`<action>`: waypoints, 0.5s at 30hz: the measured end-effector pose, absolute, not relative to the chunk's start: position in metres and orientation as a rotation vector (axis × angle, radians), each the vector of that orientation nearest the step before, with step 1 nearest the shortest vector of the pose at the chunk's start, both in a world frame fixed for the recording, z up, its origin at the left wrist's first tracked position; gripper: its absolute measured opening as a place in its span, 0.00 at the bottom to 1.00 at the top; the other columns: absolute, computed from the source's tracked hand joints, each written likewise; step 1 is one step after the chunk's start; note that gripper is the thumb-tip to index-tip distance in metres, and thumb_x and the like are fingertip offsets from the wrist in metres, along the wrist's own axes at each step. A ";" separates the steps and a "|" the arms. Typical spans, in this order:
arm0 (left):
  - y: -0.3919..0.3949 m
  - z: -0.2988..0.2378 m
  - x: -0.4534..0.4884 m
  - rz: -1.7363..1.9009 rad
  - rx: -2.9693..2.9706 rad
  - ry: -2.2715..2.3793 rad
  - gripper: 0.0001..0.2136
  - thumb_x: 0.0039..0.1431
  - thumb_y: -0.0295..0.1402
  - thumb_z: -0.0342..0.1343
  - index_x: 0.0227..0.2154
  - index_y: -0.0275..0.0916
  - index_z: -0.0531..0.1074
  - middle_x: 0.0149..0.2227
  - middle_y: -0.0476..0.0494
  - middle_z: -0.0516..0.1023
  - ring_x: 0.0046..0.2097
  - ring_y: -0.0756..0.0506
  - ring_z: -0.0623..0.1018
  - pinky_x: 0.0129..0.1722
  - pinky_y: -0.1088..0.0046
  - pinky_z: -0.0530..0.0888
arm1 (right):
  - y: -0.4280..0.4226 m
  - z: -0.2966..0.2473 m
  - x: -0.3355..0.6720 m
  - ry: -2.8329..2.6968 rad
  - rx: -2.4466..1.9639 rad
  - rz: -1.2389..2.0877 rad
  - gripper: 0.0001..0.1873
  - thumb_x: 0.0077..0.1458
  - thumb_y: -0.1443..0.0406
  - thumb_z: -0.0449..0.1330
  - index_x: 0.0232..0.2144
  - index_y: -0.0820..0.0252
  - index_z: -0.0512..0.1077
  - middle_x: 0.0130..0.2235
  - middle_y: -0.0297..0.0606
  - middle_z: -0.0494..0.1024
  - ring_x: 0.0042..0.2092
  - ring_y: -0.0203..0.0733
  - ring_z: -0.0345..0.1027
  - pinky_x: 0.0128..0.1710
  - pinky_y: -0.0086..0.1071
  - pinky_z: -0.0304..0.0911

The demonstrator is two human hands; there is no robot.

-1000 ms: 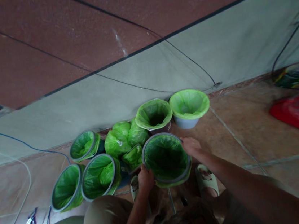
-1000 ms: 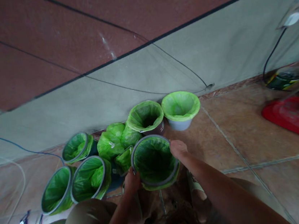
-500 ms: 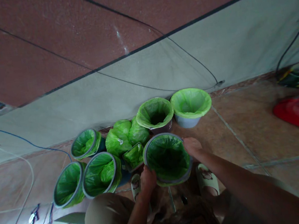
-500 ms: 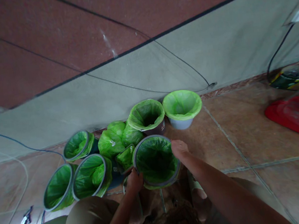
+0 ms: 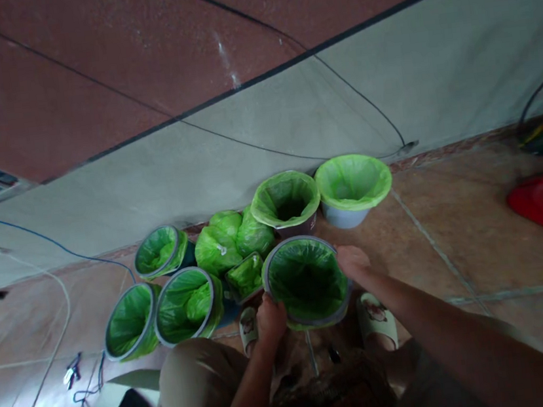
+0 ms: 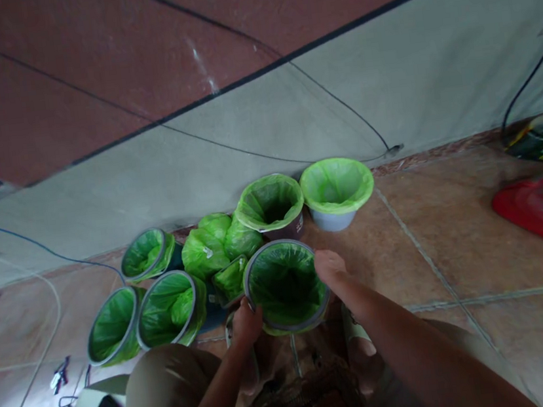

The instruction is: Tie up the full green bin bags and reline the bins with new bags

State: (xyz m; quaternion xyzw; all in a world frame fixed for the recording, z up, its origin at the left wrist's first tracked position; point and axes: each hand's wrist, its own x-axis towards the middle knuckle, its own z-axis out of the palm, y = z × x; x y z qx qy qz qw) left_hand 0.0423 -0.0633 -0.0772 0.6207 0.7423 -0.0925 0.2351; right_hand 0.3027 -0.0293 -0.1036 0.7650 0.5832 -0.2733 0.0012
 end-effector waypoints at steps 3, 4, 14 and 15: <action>-0.066 -0.080 0.038 -0.196 1.714 2.067 0.21 0.63 0.37 0.49 0.57 0.33 0.62 0.45 0.31 0.79 0.48 0.40 0.79 0.45 0.68 0.71 | -0.028 -0.105 0.303 1.809 2.406 -0.854 0.21 0.64 0.67 0.45 0.45 0.69 0.76 0.45 0.56 0.78 0.47 0.49 0.73 0.45 0.34 0.64; -0.065 -0.080 0.036 -0.166 1.707 2.087 0.22 0.63 0.39 0.49 0.57 0.33 0.62 0.45 0.31 0.80 0.48 0.39 0.79 0.45 0.67 0.71 | -0.028 -0.106 0.304 1.799 2.410 -0.855 0.21 0.65 0.66 0.45 0.45 0.68 0.76 0.45 0.55 0.78 0.46 0.49 0.73 0.44 0.35 0.65; 0.012 -0.081 0.016 0.220 1.453 2.136 0.18 0.65 0.28 0.43 0.53 0.33 0.72 0.52 0.37 0.77 0.54 0.45 0.76 0.53 0.74 0.70 | -0.023 -0.081 0.297 1.795 2.454 -0.734 0.21 0.64 0.64 0.48 0.52 0.68 0.71 0.47 0.58 0.76 0.47 0.54 0.73 0.43 0.39 0.66; 0.016 -0.082 0.015 0.236 1.433 2.124 0.17 0.65 0.28 0.44 0.51 0.33 0.73 0.51 0.38 0.78 0.53 0.46 0.76 0.52 0.75 0.70 | -0.022 -0.075 0.292 1.838 2.467 -0.692 0.21 0.64 0.64 0.48 0.54 0.66 0.69 0.48 0.56 0.76 0.48 0.53 0.73 0.44 0.39 0.65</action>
